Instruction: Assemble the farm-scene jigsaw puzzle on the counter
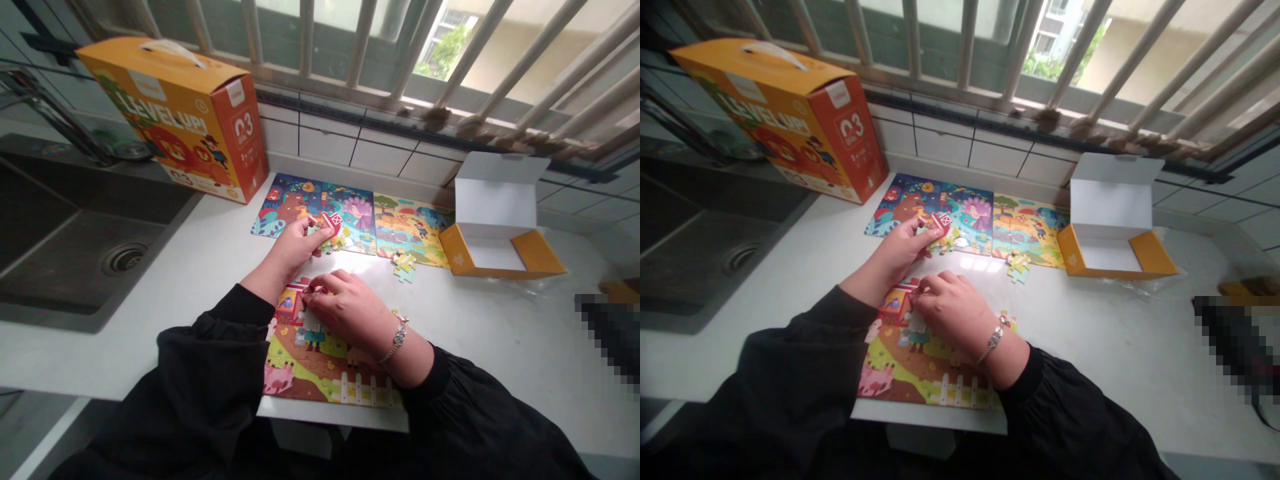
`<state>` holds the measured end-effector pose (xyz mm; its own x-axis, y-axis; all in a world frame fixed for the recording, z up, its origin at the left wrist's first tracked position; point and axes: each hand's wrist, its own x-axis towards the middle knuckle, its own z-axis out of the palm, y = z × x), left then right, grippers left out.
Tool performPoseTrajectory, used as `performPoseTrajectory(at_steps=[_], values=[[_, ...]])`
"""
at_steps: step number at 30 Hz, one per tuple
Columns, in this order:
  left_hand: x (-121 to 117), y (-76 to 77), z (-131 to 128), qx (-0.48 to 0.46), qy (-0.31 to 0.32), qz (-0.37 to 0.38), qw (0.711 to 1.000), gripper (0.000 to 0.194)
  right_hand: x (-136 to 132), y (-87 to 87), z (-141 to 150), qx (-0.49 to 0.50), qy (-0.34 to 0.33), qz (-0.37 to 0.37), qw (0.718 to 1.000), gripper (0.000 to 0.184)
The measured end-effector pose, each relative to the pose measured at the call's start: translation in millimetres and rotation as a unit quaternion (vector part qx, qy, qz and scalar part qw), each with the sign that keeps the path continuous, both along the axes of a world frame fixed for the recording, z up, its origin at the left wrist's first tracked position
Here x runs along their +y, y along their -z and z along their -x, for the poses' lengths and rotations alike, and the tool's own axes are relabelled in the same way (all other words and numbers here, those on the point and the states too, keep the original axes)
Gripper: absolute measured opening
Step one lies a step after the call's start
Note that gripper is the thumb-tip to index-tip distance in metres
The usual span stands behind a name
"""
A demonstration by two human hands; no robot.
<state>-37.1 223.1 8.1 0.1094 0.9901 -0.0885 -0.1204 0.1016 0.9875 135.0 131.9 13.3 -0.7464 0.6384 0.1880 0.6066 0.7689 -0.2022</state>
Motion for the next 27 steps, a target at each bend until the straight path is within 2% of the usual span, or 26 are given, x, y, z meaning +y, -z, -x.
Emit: performPoseTrajectory(at_steps=[12,20,27], values=[[0.6,0.3,0.8,0.003,0.005,-0.008,1.0,0.041,-0.2,2.8,-0.7,0.027,-0.056,-0.027,0.998,0.028],[0.9,1.8,1.6,0.007,0.006,-0.004,1.0,0.037,-8.3,4.4,2.9,-0.006,-0.077,-0.067,0.995,0.033],[0.5,0.2,1.6,0.009,0.007,-0.006,1.0,0.037,-6.2,-0.6,2.3,0.052,-0.06,-0.005,0.997,0.025]])
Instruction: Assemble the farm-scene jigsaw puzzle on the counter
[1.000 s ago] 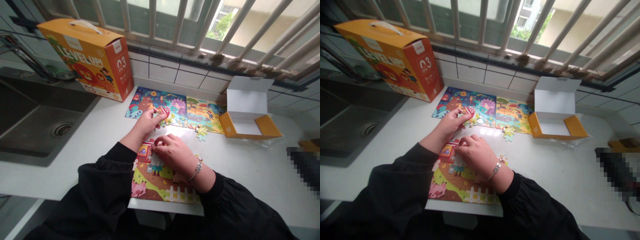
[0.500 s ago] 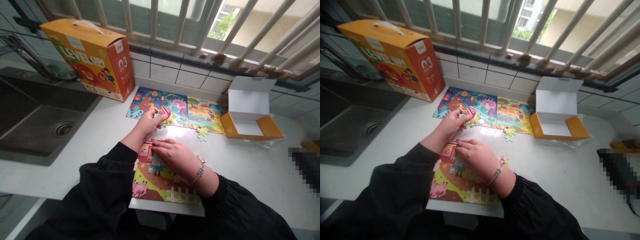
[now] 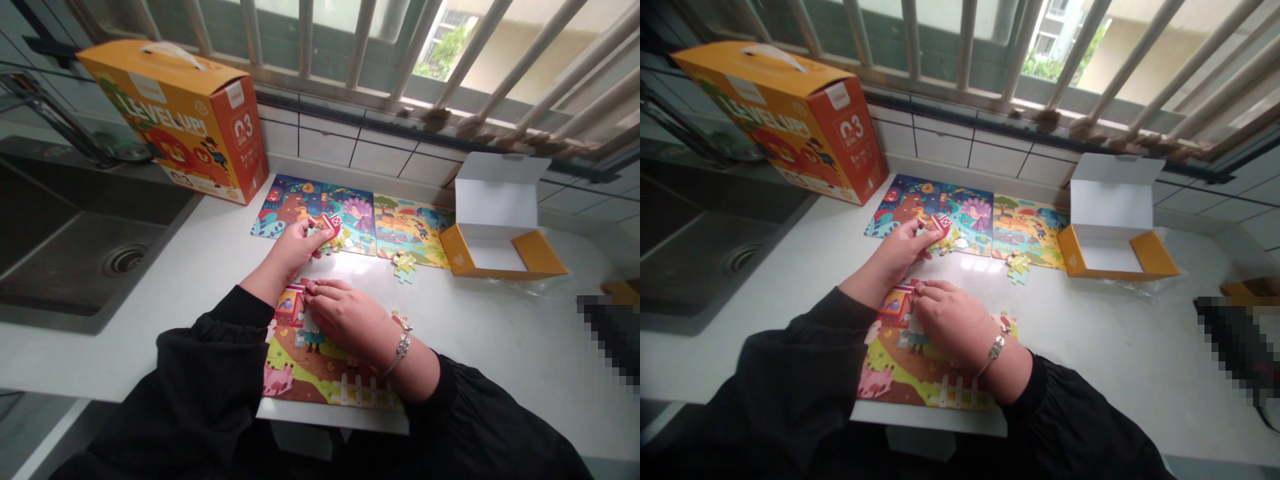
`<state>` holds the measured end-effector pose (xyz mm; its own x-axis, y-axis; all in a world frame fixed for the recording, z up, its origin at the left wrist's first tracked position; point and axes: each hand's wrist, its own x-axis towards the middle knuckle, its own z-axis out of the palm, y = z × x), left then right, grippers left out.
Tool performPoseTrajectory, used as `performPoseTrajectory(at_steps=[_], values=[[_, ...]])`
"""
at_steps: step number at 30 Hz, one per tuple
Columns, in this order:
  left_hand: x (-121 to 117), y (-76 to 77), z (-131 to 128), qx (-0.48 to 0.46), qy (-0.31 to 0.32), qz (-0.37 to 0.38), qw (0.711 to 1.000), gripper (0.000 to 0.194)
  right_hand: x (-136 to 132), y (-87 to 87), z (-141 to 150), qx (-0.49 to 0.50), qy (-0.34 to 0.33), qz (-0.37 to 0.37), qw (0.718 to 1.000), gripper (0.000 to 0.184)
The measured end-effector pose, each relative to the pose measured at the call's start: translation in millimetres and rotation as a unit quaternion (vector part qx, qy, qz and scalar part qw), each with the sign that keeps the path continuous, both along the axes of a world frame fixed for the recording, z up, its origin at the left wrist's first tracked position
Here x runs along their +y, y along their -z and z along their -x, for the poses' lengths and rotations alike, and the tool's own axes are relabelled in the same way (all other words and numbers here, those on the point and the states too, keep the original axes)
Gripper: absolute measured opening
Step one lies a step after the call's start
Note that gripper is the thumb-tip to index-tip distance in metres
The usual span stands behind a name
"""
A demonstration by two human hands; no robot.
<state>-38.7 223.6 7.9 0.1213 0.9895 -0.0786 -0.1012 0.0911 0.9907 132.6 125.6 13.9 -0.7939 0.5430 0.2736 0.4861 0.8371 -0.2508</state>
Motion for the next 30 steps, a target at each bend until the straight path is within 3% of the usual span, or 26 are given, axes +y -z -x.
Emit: performPoseTrajectory(at_steps=[7,21,30], values=[[-0.4,2.3,0.3,0.004,-0.005,0.0,1.0,0.04,-1.0,-1.2,2.0,-0.041,0.044,0.023,0.998,0.041],[-3.3,-5.0,-1.3,0.0,-0.001,0.002,1.0,0.041,2.0,0.1,-1.4,-0.043,0.116,0.029,0.992,0.036],[-2.8,-4.2,-1.4,0.0,-0.001,-0.006,1.0,0.04,7.1,2.3,-5.3,0.016,0.101,0.048,0.994,0.034]])
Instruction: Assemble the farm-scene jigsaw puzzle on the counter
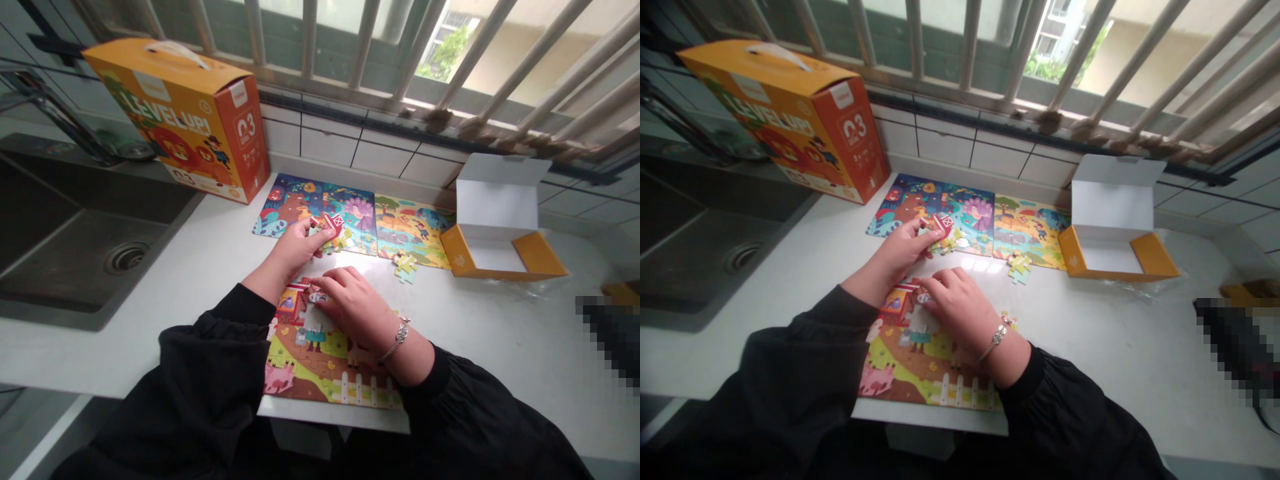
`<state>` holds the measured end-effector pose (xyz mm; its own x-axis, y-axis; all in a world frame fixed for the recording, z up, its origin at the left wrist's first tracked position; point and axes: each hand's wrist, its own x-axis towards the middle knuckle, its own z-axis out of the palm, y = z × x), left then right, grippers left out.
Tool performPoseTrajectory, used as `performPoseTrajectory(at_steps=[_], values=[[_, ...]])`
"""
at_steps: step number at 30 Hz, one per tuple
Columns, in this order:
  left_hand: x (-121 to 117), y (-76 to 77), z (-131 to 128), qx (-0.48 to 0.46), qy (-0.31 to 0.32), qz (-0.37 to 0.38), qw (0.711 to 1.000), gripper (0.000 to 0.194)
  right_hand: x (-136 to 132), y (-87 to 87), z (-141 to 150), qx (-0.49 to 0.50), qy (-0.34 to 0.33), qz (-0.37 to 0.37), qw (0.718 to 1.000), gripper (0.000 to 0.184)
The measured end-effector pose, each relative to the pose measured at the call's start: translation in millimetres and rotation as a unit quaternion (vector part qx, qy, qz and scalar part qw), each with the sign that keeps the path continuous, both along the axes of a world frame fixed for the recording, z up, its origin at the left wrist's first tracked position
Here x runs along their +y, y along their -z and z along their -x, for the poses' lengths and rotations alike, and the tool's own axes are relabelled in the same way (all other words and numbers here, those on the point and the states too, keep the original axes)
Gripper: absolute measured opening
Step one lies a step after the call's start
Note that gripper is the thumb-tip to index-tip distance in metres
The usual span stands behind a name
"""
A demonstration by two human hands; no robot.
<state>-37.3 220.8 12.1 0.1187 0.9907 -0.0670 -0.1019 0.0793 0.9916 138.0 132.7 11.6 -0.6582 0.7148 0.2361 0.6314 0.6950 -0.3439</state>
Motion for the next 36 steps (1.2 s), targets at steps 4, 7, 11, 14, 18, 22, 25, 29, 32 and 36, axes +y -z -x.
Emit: performPoseTrajectory(at_steps=[4,7,11,14,18,22,25,29,32,36], values=[[1.0,2.9,0.7,0.005,-0.001,0.002,1.0,0.038,-0.3,0.3,0.2,0.024,0.003,-0.002,1.0,0.032],[0.8,4.8,1.6,0.01,0.0,-0.001,1.0,0.037,0.8,0.6,-0.6,0.027,-0.011,0.0,1.0,0.028],[-1.9,2.1,0.9,0.001,0.001,0.004,1.0,0.037,2.1,0.3,-0.8,0.02,-0.024,0.0,1.0,0.021],[-3.1,-0.4,-0.7,0.005,-0.008,0.0,1.0,0.036,2.1,-0.6,-0.3,0.01,-0.023,-0.016,1.0,0.021],[-1.4,2.0,-1.0,-0.006,-0.011,0.008,1.0,0.039,1.5,-1.9,0.0,-0.009,-0.016,-0.027,0.999,0.023],[0.9,6.4,0.2,-0.021,-0.013,0.01,1.0,0.04,0.8,-2.7,-0.8,-0.033,-0.007,-0.013,0.999,0.023],[1.6,7.5,0.6,-0.008,-0.01,-0.001,1.0,0.037,0.9,-2.7,-2.3,-0.042,-0.01,-0.011,0.999,0.022],[1.1,6.7,0.1,0.0,-0.008,-0.006,1.0,0.037,2.9,-2.3,-5.2,-0.038,-0.026,-0.01,0.999,0.024],[0.0,5.8,-0.2,-0.006,-0.005,-0.004,1.0,0.038,4.1,-2.5,-6.6,-0.037,-0.035,-0.012,0.999,0.026],[0.0,7.1,0.9,-0.007,-0.001,0.002,1.0,0.04,3.9,-3.5,-6.2,-0.044,-0.039,-0.015,0.998,0.027]])
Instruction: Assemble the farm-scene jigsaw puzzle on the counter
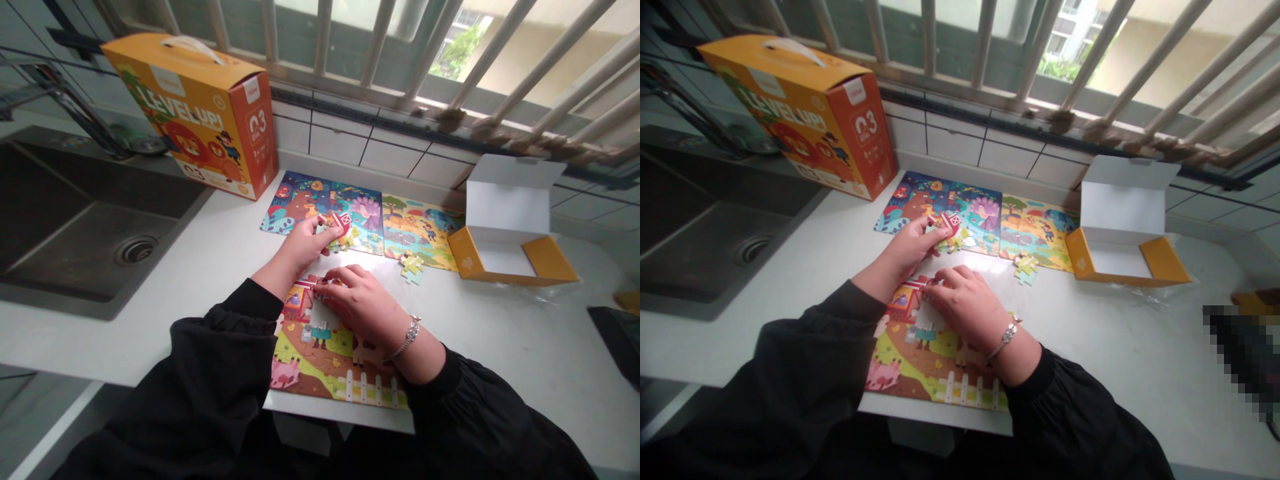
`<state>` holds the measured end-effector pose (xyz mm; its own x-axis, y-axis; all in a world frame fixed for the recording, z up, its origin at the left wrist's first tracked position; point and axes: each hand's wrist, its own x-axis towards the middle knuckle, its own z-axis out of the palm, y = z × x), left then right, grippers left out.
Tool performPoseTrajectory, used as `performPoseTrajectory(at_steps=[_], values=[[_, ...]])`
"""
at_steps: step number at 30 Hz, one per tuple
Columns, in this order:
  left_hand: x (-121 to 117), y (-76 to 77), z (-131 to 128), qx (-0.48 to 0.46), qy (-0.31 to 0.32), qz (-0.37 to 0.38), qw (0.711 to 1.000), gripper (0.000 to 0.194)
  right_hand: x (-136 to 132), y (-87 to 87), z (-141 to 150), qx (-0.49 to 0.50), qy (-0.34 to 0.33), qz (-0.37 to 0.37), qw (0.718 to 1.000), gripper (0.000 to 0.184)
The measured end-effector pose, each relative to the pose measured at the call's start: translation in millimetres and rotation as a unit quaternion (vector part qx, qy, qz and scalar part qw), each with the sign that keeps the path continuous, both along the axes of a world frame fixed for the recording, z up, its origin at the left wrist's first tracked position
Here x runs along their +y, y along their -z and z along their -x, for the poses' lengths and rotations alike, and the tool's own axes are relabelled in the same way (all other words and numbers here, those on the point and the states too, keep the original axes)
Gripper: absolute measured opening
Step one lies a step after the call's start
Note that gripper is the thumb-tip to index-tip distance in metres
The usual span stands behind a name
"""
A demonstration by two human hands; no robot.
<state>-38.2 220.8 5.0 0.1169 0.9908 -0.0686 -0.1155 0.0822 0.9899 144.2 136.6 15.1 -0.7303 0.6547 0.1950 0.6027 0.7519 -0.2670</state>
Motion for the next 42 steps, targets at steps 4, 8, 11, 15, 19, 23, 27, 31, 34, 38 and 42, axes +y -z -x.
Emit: performPoseTrajectory(at_steps=[4,8,11,15,19,23,27,31,34,38,42], values=[[2.4,3.5,1.5,0.003,0.01,0.001,1.0,0.043,-0.9,-0.5,1.2,-0.007,-0.015,0.012,1.0,0.027],[3.5,4.1,1.4,0.015,0.007,-0.002,1.0,0.04,-1.4,0.3,1.8,-0.008,-0.013,0.029,0.999,0.032],[2.6,2.4,0.9,0.019,0.004,-0.002,1.0,0.039,-1.4,1.7,2.2,-0.009,-0.009,0.029,0.999,0.036],[1.4,1.7,0.6,0.016,0.004,-0.003,1.0,0.037,-1.5,2.2,3.1,-0.016,-0.005,0.029,0.999,0.035],[2.4,3.8,1.1,0.017,0.008,-0.003,1.0,0.037,-2.8,-1.8,5.1,-0.026,-0.001,0.027,0.999,0.035],[3.2,3.9,0.9,0.024,0.01,-0.002,1.0,0.038,-4.3,-5.3,7.2,-0.044,-0.003,0.019,0.999,0.033],[2.1,1.1,0.1,0.011,0.005,0.005,1.0,0.04,-3.4,-2.4,6.6,-0.026,0.004,0.013,1.0,0.032],[0.9,-0.8,-0.6,0.009,0.005,0.006,1.0,0.04,-1.4,2.2,4.8,0.003,0.009,0.012,1.0,0.025],[0.5,-1.3,-1.0,0.01,0.004,0.004,1.0,0.038,-0.5,3.4,4.2,0.011,0.005,0.0,1.0,0.022],[0.6,0.6,-0.5,0.018,0.004,-0.001,1.0,0.037,-0.9,3.0,4.9,-0.001,-0.003,-0.02,1.0,0.021],[0.1,2.7,-1.2,0.028,0.003,-0.011,1.0,0.038,-2.7,0.9,6.5,-0.021,-0.006,-0.03,0.999,0.023]])
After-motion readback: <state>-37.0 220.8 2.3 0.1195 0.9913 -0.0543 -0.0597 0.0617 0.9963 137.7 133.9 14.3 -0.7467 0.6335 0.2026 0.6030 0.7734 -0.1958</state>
